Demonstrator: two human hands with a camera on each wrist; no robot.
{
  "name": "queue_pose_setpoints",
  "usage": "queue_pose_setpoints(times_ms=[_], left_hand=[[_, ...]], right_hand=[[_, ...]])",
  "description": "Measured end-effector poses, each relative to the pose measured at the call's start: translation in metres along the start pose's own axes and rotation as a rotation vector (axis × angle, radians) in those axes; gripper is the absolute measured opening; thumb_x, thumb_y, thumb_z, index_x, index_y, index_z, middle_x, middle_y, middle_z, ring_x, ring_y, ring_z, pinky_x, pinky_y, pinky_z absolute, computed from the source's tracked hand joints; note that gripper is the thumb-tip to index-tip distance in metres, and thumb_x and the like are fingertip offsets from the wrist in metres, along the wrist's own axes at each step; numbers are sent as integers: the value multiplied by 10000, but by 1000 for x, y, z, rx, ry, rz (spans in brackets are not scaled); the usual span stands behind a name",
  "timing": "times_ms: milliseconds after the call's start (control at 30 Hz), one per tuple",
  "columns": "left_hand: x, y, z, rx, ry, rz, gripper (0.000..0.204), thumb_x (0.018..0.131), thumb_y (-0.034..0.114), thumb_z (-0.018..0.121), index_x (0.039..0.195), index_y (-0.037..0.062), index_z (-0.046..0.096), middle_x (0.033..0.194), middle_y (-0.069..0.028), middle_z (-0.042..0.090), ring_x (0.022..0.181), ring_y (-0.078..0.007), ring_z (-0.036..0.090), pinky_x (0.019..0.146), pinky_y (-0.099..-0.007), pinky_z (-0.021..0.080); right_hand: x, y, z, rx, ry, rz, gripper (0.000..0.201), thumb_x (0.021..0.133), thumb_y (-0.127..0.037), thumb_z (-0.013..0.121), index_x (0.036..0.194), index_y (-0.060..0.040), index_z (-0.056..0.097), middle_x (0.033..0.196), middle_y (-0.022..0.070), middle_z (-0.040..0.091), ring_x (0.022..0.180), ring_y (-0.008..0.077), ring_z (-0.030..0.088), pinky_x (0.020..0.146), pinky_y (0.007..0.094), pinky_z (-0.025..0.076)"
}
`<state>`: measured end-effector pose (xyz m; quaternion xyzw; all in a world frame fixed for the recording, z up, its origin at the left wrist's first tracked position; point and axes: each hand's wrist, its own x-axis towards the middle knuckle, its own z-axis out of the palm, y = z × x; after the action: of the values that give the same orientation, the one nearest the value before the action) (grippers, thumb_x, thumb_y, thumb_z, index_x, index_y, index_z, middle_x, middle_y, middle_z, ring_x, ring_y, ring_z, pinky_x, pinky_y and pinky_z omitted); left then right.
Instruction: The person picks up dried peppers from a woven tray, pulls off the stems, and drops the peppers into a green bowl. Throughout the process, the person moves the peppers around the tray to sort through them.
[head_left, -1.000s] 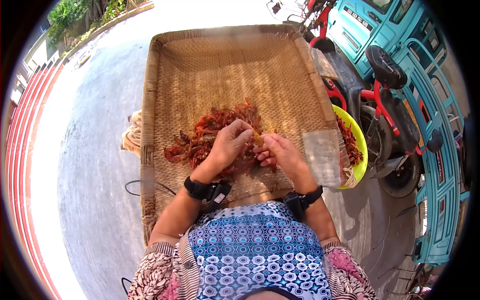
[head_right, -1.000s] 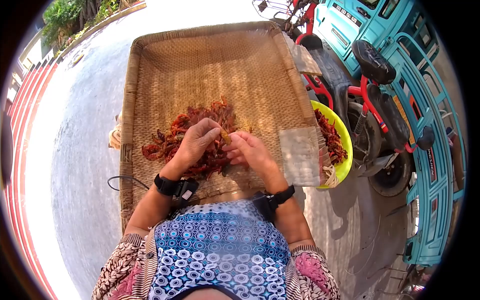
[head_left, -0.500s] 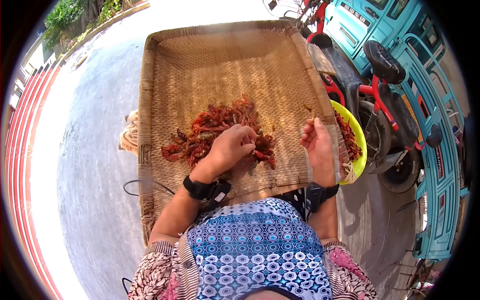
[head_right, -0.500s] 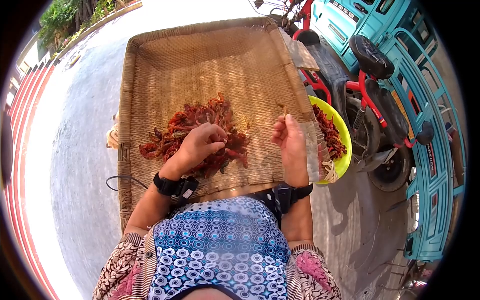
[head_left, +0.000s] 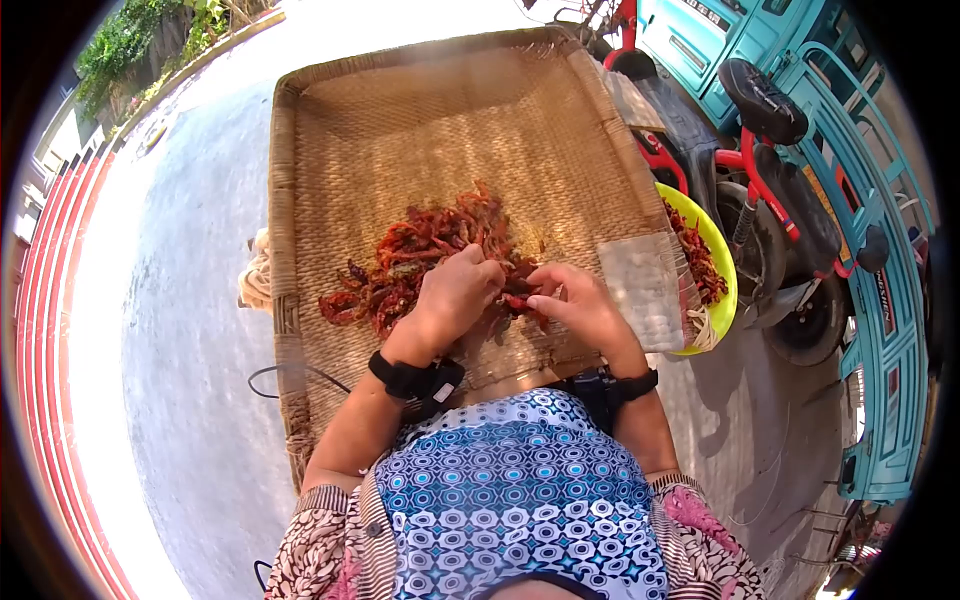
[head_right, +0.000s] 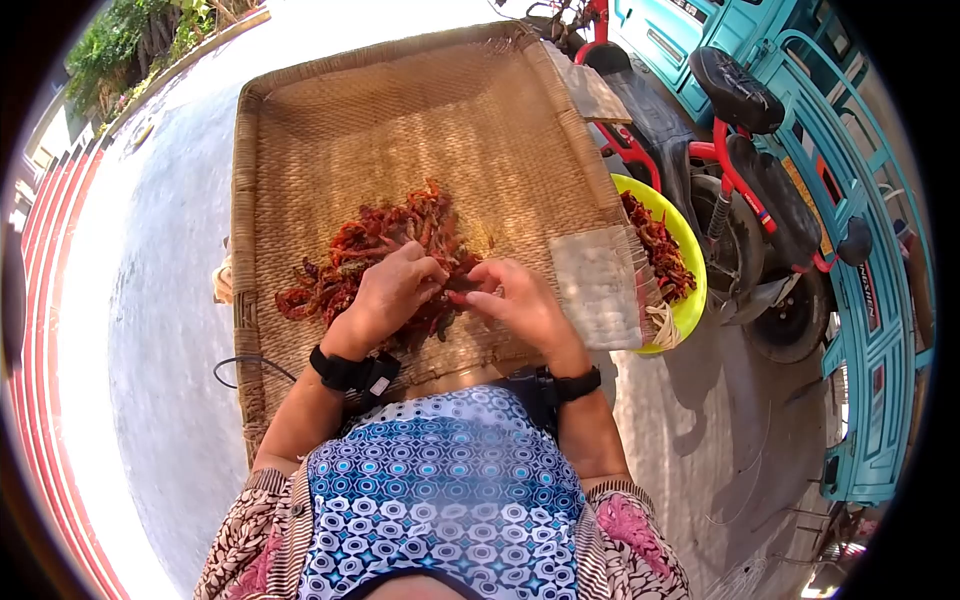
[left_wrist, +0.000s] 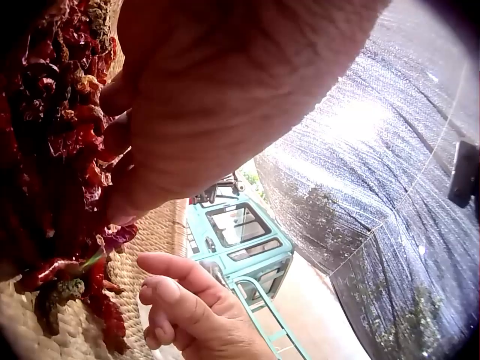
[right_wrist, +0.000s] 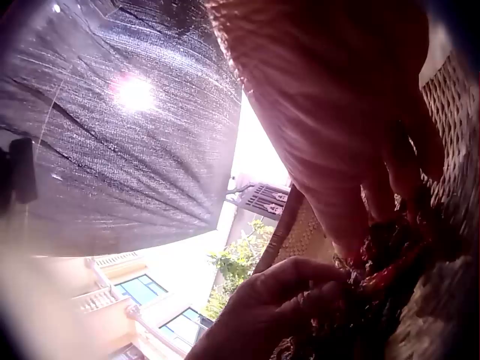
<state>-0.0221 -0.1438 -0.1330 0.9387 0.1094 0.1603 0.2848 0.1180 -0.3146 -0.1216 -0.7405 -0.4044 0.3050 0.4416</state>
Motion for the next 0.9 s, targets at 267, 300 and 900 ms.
queue_pose_setpoints(times_ms=[267, 300, 900], left_hand=[[2, -2, 9, 141, 29, 122, 42, 791, 139, 659, 830, 140, 677, 911, -60, 539, 924, -272, 547, 743, -383, 490], [2, 0, 5, 101, 39, 122, 49, 785, 141, 664, 832, 140, 680, 912, -63, 539, 919, -269, 544, 745, -382, 489], [1, -6, -3, -450, -141, -47, 142, 901, 179, 654, 961, 52, 678, 920, -57, 580, 847, -208, 574, 737, -310, 463]], right_hand=[[11, 18, 16, -358, -70, -109, 251, 790, -196, 699, 1004, -71, 660, 891, 111, 650, 845, 281, 636, 733, 365, 514], [11, 19, 16, -328, -96, -89, 245, 792, -200, 694, 1000, -76, 660, 895, 111, 649, 855, 288, 632, 742, 371, 513], [8, 14, 19, -83, 63, -265, 125, 892, -149, 654, 932, -31, 669, 841, 53, 625, 807, 163, 609, 707, 287, 491]])
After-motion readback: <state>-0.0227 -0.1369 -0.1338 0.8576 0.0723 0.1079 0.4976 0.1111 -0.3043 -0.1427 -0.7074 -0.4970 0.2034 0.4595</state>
